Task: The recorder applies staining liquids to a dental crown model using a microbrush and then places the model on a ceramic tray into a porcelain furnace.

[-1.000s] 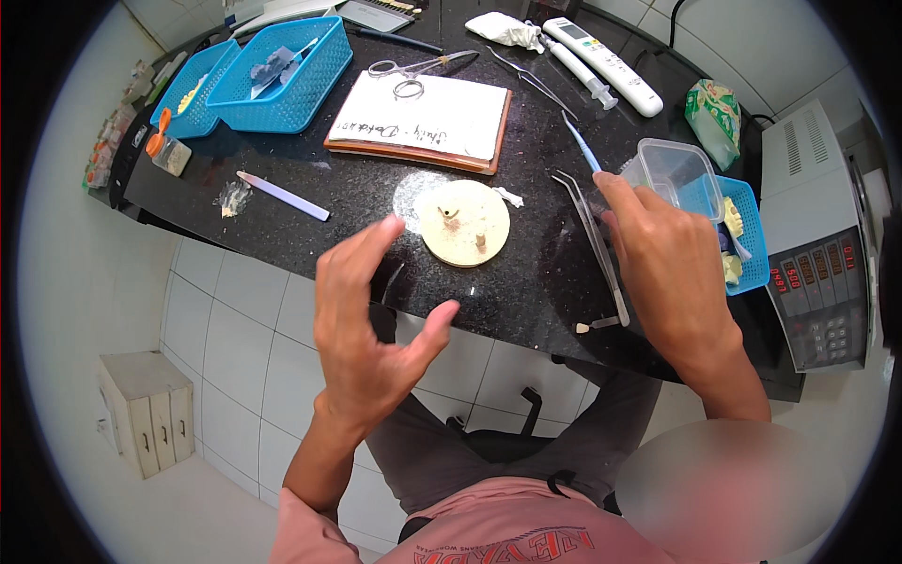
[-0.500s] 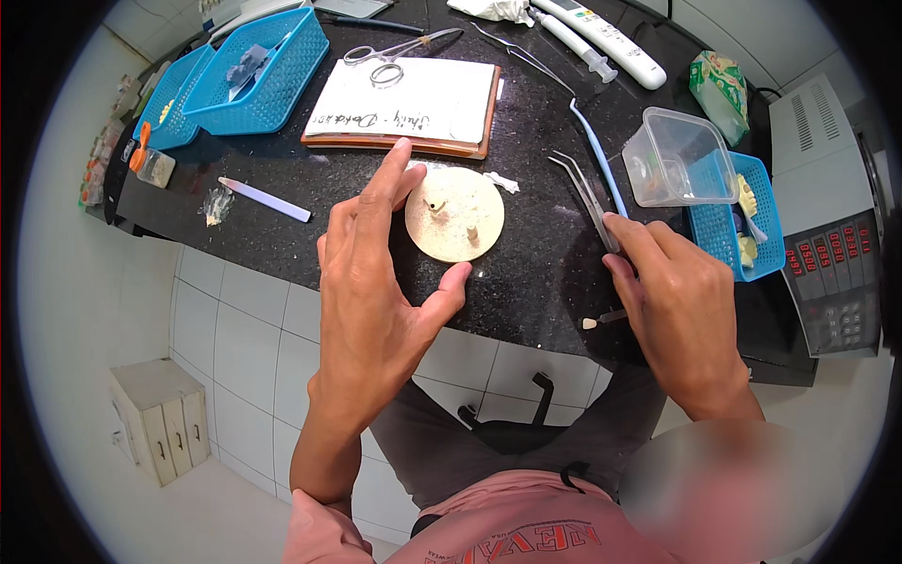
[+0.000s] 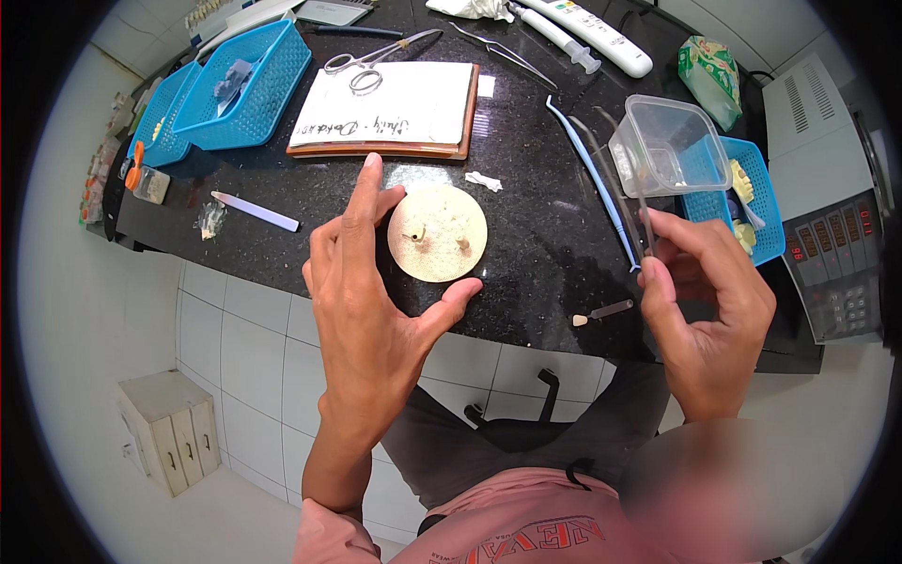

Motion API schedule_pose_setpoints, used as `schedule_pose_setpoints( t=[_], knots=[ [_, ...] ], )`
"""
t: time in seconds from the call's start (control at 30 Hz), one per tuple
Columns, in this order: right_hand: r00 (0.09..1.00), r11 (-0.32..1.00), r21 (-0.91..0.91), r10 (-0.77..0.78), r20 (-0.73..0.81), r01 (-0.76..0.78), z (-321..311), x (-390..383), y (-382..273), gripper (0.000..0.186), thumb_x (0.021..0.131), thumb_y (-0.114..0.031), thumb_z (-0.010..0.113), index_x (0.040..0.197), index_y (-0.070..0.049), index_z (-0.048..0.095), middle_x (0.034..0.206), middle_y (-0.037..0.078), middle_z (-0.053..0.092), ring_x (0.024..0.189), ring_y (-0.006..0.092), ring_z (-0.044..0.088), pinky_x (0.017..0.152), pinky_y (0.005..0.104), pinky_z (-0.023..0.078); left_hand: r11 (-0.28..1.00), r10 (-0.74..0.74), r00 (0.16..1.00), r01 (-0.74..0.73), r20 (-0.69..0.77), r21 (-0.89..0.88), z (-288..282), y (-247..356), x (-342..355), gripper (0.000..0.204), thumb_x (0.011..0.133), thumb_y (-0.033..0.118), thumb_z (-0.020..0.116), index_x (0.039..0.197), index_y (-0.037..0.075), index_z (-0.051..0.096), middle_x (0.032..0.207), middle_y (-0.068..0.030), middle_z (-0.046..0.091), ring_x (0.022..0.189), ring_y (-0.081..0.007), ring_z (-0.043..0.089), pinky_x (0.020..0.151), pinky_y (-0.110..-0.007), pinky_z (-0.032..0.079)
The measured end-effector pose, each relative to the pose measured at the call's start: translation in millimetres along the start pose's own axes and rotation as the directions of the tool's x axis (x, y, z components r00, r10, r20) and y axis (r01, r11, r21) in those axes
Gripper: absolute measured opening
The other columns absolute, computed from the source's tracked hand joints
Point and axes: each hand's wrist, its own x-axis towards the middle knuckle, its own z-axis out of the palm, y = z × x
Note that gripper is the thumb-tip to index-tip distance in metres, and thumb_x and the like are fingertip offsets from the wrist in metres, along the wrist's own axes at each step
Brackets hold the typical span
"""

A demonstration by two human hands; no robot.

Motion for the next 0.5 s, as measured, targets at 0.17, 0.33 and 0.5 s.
schedule_pose_setpoints(
  t=[0.17, 0.33, 0.5],
  knots=[
    [0.990, 0.967, 0.222, 0.133, -0.040, -0.121, 0.6, -15.6, 5.9, 0.030, 0.078, 0.010, 0.068, 0.107, 0.000, 0.069, 0.083, 0.007, 0.063, 0.070, 0.0110, 0.065, 0.059, 0.0220, 0.054, 1.000, 0.012, 1.000, -0.012, -0.029, -0.011, 3.0, -1.2, 1.6, 0.105, 0.061, 0.018, 0.091, 0.151, 0.009, 0.037, 0.123, -0.0125, 0.067, 0.113, -0.0255, 0.061, 0.099, -0.039, 0.045],
    [0.999, 0.967, 0.256, 0.007, -0.053, 0.007, 8.6, -26.5, 5.0, 0.029, 0.076, 0.009, 0.071, 0.104, 0.002, 0.070, 0.085, 0.010, 0.066, 0.068, 0.0141, 0.066, 0.058, 0.0247, 0.054, 0.982, 0.003, 0.999, -0.011, -0.045, -0.190, -3.3, 6.6, 2.4, 0.109, 0.062, 0.020, 0.089, 0.154, 0.008, 0.031, 0.117, -0.0143, 0.069, 0.106, -0.0238, 0.066, 0.094, -0.036, 0.046],
    [0.989, 0.965, 0.224, -0.118, -0.086, 0.135, 8.7, -28.4, -5.0, 0.030, 0.075, 0.007, 0.073, 0.104, 0.000, 0.071, 0.086, 0.010, 0.068, 0.063, 0.0157, 0.066, 0.055, 0.0259, 0.054, 0.968, 0.055, 0.996, -0.070, -0.066, -0.242, -23.7, 34.1, 4.4, 0.113, 0.061, 0.024, 0.090, 0.154, 0.006, 0.028, 0.115, -0.0138, 0.070, 0.104, -0.0224, 0.065, 0.091, -0.035, 0.046]
  ],
)
